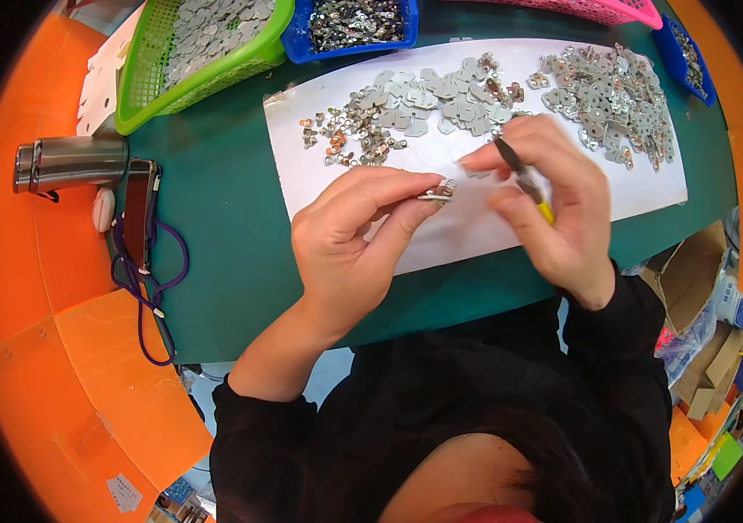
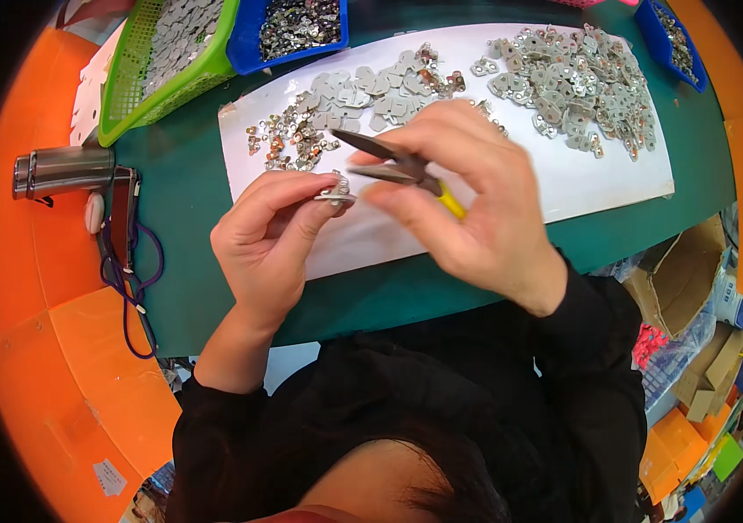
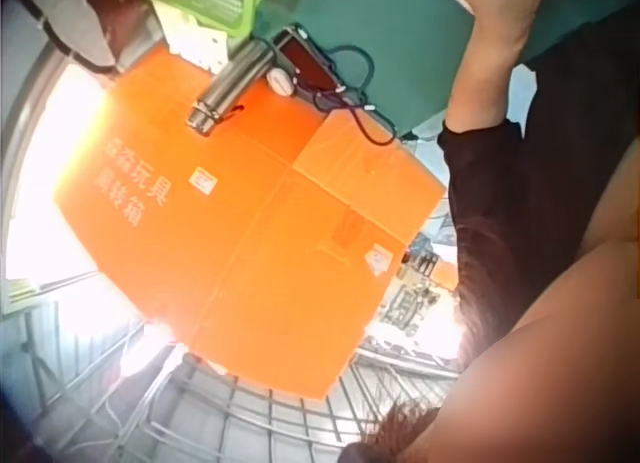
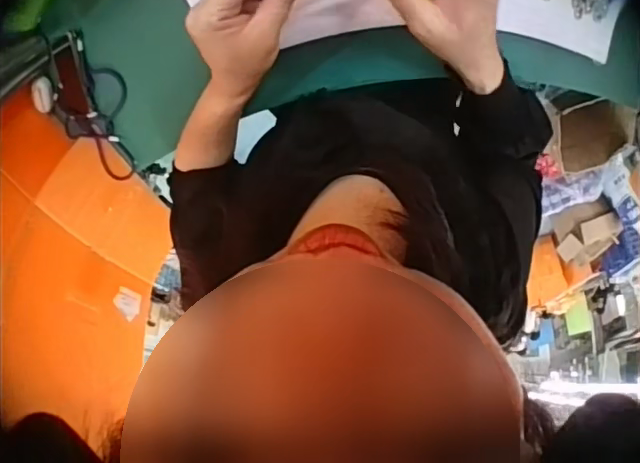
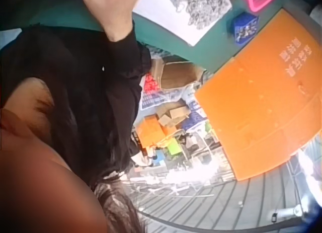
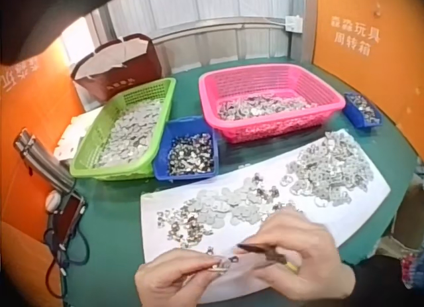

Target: Assemble small metal and plastic components at a workbench using pliers.

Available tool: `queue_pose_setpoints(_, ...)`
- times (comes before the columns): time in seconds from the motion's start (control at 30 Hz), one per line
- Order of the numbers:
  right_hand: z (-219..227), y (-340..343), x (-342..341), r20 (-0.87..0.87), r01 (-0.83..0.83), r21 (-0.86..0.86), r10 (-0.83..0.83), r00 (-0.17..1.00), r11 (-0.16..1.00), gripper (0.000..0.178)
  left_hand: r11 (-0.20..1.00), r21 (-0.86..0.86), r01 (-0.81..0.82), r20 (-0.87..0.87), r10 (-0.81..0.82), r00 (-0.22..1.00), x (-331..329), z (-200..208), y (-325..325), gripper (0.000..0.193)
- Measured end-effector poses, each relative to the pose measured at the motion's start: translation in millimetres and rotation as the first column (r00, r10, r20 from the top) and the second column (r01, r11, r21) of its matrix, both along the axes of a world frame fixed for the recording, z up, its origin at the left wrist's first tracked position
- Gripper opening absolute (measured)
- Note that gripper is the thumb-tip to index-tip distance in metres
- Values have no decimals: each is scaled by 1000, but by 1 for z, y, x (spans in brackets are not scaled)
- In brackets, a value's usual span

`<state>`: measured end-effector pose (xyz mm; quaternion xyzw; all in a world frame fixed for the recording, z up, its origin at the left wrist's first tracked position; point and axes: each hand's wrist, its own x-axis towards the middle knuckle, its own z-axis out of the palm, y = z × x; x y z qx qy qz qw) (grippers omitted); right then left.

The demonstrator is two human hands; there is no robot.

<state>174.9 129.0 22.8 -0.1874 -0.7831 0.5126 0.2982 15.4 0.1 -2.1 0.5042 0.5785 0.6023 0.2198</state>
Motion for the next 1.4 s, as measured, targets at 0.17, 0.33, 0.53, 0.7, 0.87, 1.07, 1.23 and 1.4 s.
queue_pose_setpoints(0.17, 4, 6, 11, 139, 23, 613, -136, 981, 790, 37, 996, 51, -70, 42, 68, 997, 3, -1, -3, 21)
queue_pose_setpoints(0.33, 0, -3, 5, 100, 58, 624, -153, 983, 779, 33, 991, 112, -68, -79, 77, 994, 3, 0, -3, 22)
queue_pose_setpoints(0.53, 0, -3, 4, 76, 78, 699, -182, 980, 711, 34, 989, 118, -88, -40, 93, 995, 7, -3, -6, 21)
queue_pose_setpoints(0.7, 0, -4, 5, 65, 92, 722, -200, 978, 686, 33, 990, 113, -79, -2, 80, 997, 6, -4, -6, 21)
queue_pose_setpoints(0.87, -2, -3, 5, 91, 67, 723, -191, 977, 687, 31, 990, 109, -90, -60, 97, 994, 5, -5, -5, 20)
queue_pose_setpoints(1.07, -4, -1, 8, 142, 8, 669, -138, 980, 743, 29, 997, 71, -24, -237, 40, 971, 0, -4, -7, 13)
queue_pose_setpoints(1.23, -3, 0, 9, 164, -9, 670, -136, 977, 743, 28, 988, 153, -15, -412, 78, 908, -4, -3, 2, 12)
queue_pose_setpoints(1.4, -6, -4, 5, 106, 33, 628, -127, 986, 778, 29, 976, 213, -39, -362, 116, 925, -2, -7, -1, 16)
